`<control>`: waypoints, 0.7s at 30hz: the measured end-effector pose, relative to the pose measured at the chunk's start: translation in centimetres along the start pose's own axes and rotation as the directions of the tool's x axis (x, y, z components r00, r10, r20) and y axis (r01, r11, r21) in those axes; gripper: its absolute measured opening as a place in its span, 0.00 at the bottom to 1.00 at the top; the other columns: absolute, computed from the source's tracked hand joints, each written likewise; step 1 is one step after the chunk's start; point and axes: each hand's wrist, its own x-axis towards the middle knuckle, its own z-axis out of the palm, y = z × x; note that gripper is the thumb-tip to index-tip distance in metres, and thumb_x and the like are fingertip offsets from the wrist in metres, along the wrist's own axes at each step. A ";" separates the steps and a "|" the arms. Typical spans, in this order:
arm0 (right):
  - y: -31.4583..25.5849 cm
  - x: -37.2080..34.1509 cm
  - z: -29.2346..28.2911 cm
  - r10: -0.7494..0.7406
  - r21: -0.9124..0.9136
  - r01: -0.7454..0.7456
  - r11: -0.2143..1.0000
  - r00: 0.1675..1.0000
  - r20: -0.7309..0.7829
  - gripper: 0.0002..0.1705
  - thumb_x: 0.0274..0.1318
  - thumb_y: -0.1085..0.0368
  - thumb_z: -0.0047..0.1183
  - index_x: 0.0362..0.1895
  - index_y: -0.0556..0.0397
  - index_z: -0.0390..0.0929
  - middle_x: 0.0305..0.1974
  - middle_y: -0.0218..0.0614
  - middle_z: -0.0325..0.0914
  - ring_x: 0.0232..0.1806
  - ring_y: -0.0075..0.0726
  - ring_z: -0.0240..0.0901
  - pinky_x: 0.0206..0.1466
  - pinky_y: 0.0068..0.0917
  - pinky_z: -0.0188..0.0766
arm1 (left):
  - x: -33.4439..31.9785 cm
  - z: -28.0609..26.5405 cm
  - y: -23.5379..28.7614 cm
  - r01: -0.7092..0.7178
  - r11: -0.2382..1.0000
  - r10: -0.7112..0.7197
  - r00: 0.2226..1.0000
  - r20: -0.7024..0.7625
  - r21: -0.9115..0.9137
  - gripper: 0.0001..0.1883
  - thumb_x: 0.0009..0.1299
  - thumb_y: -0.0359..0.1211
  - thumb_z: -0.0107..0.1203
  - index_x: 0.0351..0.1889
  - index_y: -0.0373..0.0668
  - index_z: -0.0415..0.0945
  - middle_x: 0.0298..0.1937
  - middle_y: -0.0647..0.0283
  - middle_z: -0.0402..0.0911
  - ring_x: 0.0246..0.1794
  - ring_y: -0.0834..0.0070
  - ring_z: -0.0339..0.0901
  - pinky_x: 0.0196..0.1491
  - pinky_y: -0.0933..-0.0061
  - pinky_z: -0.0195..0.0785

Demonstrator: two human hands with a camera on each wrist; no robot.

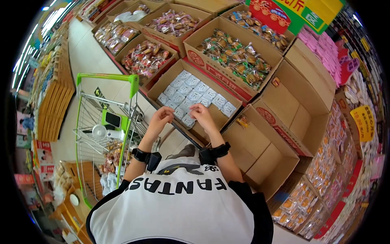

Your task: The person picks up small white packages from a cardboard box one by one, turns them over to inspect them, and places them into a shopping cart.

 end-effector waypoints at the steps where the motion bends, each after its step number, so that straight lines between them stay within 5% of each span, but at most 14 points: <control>1: 0.1 0.0 -0.1 -0.009 0.003 0.009 1.000 1.000 -0.020 0.09 0.42 0.72 0.45 0.34 0.56 0.66 0.23 0.29 0.67 0.26 0.22 0.64 0.30 0.17 0.63 | 0.3 0.1 0.2 0.009 1.000 -0.009 1.000 0.010 -0.019 0.09 0.56 0.23 0.44 0.35 0.36 0.68 0.23 0.71 0.66 0.23 0.86 0.62 0.27 0.86 0.56; 11: 0.1 -0.7 -2.4 -0.055 -0.086 0.037 0.996 0.973 -0.224 0.07 0.44 0.72 0.44 0.31 0.57 0.63 0.24 0.32 0.66 0.24 0.23 0.64 0.28 0.19 0.62 | 5.1 -0.3 -0.8 -0.024 1.000 0.019 0.974 0.227 0.017 0.09 0.54 0.22 0.45 0.34 0.37 0.68 0.23 0.71 0.67 0.25 0.87 0.63 0.29 0.87 0.56; 21: -0.3 -1.7 -4.0 0.064 0.078 -0.033 0.996 0.889 -0.454 0.06 0.45 0.70 0.42 0.31 0.56 0.64 0.22 0.31 0.65 0.23 0.22 0.63 0.26 0.17 0.62 | 8.1 1.1 -1.5 -0.037 0.997 0.008 0.910 0.414 0.061 0.10 0.54 0.22 0.44 0.34 0.37 0.68 0.21 0.71 0.68 0.22 0.87 0.63 0.26 0.88 0.55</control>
